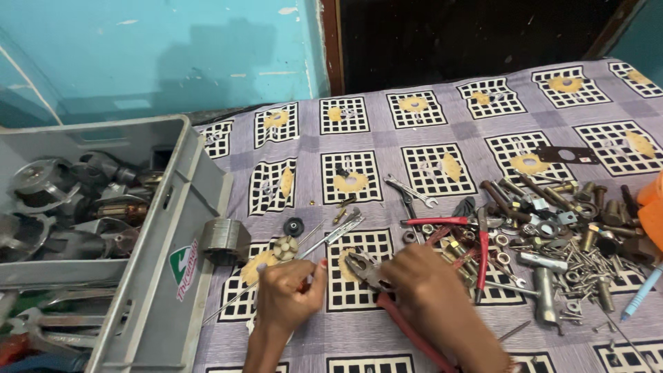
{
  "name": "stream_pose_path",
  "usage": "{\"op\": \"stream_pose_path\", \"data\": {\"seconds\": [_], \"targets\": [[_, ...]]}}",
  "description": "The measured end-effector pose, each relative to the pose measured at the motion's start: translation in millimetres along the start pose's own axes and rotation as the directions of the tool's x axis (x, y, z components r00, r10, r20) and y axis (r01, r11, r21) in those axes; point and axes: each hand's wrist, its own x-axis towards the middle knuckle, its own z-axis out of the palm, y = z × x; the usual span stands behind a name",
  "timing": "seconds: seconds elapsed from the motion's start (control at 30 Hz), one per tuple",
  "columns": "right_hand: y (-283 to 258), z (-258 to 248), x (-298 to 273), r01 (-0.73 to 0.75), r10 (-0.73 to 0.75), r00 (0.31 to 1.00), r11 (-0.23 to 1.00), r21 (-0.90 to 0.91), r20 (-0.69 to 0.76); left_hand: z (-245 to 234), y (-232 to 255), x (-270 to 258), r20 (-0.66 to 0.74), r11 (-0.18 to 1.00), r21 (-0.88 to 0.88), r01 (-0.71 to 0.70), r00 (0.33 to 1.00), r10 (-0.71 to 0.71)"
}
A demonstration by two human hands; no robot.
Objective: The person removes a copper coil from a motor stator core by hand, shapes and trims the coil using pliers, and places motor components into a plastic crate.
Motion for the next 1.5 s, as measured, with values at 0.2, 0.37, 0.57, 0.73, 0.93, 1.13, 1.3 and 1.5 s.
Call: {"op": "stream_pose_path", "data": {"seconds": [0.2, 0.37, 0.57, 0.73, 0.93, 1.13, 1.3, 1.5], "targets": [[63.6, -40.5, -18.1, -0.291, 0.264, 0.956, 0.907, -0.305, -0.127, -21.6, -35.9, -0.8, -0.398, 0.991, -0.115, 0.075, 0.91, -0.115], [117.4, -64.5, -55.9, -0.466, 0.297, 0.858, 0.794, -0.391, -0.42, -32.5, -43.2, -3.7, -0.492, 0.936, -0.255, 0.242, 0.801, -0.341], [146.4, -89.3, -89.9, -0.542, 0.256, 0.788, 0.721, -0.432, -0.56, -32.6, -37.4, 0.5, -0.47, 0.89, -0.397, 0.222, 0.784, -0.405], [156.5, -91.7, -97.7, -0.62, 0.51, 0.646, 0.784, -0.002, -0.568, -32.0, -37.5, -3.4, -0.493, 0.904, -0.358, 0.232, 0.775, -0.394], [158.1, -83.6, -91.7, -0.546, 0.347, 0.756, 0.801, -0.243, -0.555, -36.1, -52.1, -6.3, -0.483, 0.854, -0.457, 0.249, 0.736, -0.474], [115.0, -52.7, -48.2, -0.673, 0.82, 0.517, 0.567, 0.476, -0.247, -31.8, -50.0, 0.1, -0.389, 0.788, -0.502, 0.357, 0.72, -0.574], [88.4, -25.7, -25.6, -0.689, 0.808, 0.577, 0.401, 0.604, 0.122, -17.3, -40.7, 1.7, -0.254, 0.87, -0.363, 0.332, 0.863, -0.436], [70.5, -10.7, -20.0, -0.552, 0.625, 0.738, 0.339, 0.762, 0.256, -18.8, -35.4, 5.2, -0.243, 0.883, -0.3, 0.363, 0.866, -0.438]]}}
